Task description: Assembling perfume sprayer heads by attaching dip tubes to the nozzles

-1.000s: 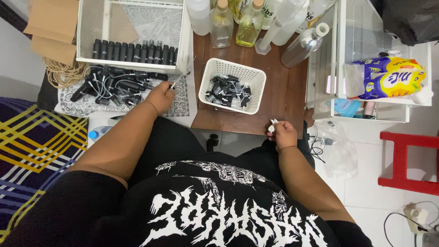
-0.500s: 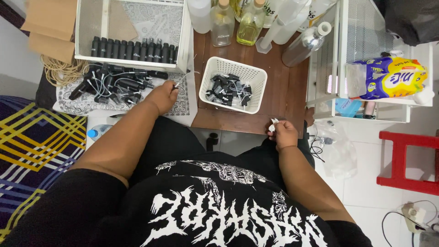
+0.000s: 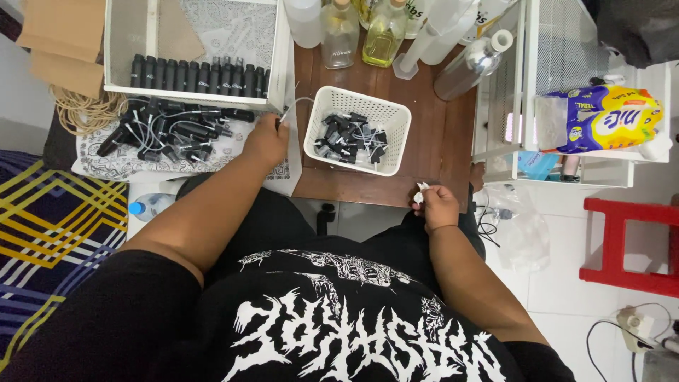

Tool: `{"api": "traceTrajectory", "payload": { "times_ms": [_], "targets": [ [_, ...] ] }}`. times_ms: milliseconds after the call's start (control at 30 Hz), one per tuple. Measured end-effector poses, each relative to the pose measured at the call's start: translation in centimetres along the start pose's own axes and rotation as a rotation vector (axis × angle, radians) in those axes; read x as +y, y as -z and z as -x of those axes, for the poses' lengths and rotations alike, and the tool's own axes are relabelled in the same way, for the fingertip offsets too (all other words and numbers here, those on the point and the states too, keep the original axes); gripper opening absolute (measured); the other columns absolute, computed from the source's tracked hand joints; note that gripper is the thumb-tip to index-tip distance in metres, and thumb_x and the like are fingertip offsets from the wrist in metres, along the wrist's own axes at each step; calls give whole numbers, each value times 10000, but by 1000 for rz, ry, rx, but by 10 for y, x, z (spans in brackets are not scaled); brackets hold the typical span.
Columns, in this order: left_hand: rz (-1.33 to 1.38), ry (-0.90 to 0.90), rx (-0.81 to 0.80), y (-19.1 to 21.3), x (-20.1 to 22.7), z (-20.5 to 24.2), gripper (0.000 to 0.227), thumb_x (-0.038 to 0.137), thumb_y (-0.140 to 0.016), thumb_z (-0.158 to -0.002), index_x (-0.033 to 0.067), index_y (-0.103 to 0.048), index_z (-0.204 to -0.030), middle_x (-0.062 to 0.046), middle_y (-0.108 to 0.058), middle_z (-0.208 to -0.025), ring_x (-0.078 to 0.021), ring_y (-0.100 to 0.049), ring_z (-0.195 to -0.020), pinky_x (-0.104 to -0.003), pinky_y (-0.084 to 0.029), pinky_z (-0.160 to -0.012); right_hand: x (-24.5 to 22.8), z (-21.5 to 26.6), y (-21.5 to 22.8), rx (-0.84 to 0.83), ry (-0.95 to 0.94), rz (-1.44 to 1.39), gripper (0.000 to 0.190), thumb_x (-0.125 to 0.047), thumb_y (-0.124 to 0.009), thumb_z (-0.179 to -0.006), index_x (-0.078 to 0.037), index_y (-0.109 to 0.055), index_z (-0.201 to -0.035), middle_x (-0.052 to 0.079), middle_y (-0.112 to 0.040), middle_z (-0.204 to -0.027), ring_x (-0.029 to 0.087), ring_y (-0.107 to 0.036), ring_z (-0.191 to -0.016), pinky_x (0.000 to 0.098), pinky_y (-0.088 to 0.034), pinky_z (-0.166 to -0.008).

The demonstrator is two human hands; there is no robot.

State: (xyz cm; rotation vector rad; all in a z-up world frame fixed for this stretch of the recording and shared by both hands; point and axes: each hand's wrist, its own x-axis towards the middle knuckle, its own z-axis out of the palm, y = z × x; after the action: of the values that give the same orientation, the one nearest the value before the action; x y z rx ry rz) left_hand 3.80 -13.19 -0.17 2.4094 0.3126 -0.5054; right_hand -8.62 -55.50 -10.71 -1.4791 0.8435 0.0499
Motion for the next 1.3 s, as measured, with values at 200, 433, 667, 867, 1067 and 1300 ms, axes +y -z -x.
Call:
{"api": "traceTrajectory", "payload": {
  "times_ms": [200, 433, 667, 867, 1067, 1300],
  "targets": [
    [116, 80, -25, 7, 45, 17, 509, 459, -340, -1081, 79, -513, -1372, -183, -632, -1258, -373, -617, -1225, -498, -507, -1038, -2, 3, -3, 14, 16, -3, 62, -127, -666, -860, -83, -635, -891, 163, -641, -697, 226, -683, -516, 325, -603, -422],
    [-44, 97, -11, -7, 36, -6, 478, 515, -465, -1057, 147, -586, -1336, -115, -611, -1256, -331, -618, -1236, -469, -500, -1064, -7, 7, -3, 36, 19, 21, 49, -124, -672, -850, -83, -649, -862, 166, -649, -679, 247, -689, -508, 347, -601, -412],
    [-86, 130, -23, 5, 45, 3, 530, 544, -371, -1080, 156, -539, -1401, -129, -643, -1286, -315, -621, -1247, -463, -499, -1051, -13, 12, -6, 42, 22, 38, 67, -119, -672, -852, -55, -665, -870, 189, -653, -695, 244, -682, -507, 351, -604, -422],
    [0, 92, -26, -5, 47, -7, 521, 529, -395, -1084, 137, -521, -1403, -154, -632, -1330, -341, -596, -1278, -477, -492, -1066, -11, 10, -6, 59, 28, 44, 76, -117, -677, -852, -46, -671, -878, 191, -647, -694, 241, -677, -500, 354, -606, -430],
    [1, 74, -38, -11, 39, -21, 532, 605, -421, -1064, 217, -514, -1415, -105, -596, -1389, -316, -557, -1331, -468, -456, -1117, -12, 10, -6, 60, 24, 49, 65, -102, -682, -850, -40, -669, -867, 187, -640, -677, 241, -676, -487, 352, -601, -412],
    [159, 88, 21, -18, 32, -23, 461, 585, -481, -1035, 235, -603, -1311, -122, -672, -1301, -331, -583, -1290, -457, -459, -1112, -9, 8, -4, 49, 22, 45, 72, -112, -677, -852, -50, -675, -889, 185, -646, -700, 243, -682, -505, 356, -606, -430]
  ]
}}
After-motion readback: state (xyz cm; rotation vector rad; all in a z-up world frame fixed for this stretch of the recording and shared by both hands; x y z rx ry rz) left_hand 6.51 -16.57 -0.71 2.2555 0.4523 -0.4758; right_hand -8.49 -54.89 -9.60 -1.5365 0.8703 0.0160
